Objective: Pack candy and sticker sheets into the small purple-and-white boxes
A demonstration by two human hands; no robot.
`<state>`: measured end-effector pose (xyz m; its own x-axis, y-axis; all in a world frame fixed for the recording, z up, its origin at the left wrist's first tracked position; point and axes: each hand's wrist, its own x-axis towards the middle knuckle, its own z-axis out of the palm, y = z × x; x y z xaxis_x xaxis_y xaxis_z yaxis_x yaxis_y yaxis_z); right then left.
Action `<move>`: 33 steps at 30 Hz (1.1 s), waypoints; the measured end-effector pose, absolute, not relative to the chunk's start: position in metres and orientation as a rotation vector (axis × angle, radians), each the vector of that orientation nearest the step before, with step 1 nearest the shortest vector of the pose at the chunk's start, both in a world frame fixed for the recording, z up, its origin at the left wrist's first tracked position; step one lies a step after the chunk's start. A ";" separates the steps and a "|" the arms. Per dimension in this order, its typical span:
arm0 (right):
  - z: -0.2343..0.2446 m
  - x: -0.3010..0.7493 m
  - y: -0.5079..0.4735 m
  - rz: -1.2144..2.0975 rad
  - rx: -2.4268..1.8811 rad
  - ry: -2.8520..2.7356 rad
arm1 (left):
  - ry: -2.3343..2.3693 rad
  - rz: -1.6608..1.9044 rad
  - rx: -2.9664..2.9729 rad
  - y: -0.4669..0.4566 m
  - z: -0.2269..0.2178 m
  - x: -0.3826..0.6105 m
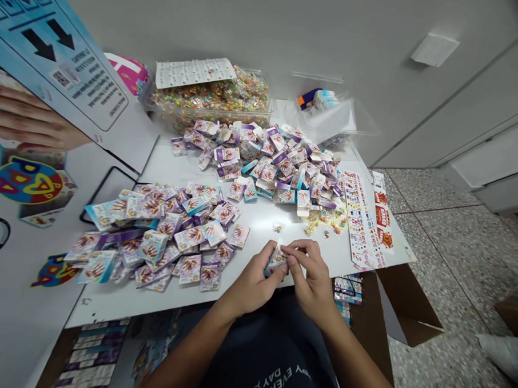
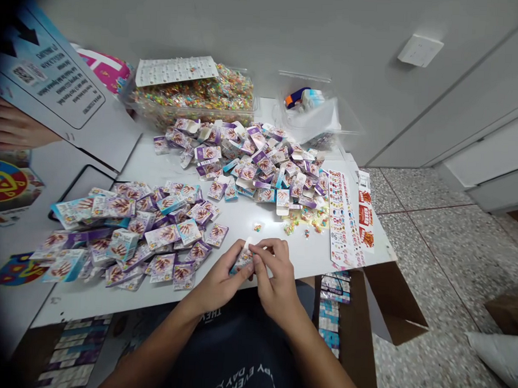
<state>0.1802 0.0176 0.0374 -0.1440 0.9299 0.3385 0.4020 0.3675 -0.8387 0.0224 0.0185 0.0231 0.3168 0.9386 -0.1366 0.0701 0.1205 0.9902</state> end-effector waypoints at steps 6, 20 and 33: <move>0.039 0.187 0.024 0.951 -1.167 -1.474 | 0.985 0.826 1.235 0.019 0.026 0.027; 0.050 0.188 0.015 0.403 -1.087 -2.027 | 1.108 0.926 1.375 0.018 0.027 0.021; 0.058 0.185 0.006 -0.015 -1.097 -2.257 | 1.173 1.153 1.735 0.016 0.021 0.022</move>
<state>0.1854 0.0065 0.0580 -0.4614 0.7068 0.5363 0.7137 0.6548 -0.2490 0.0221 0.0159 0.0205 0.1808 0.9454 0.2710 0.2871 -0.3143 0.9049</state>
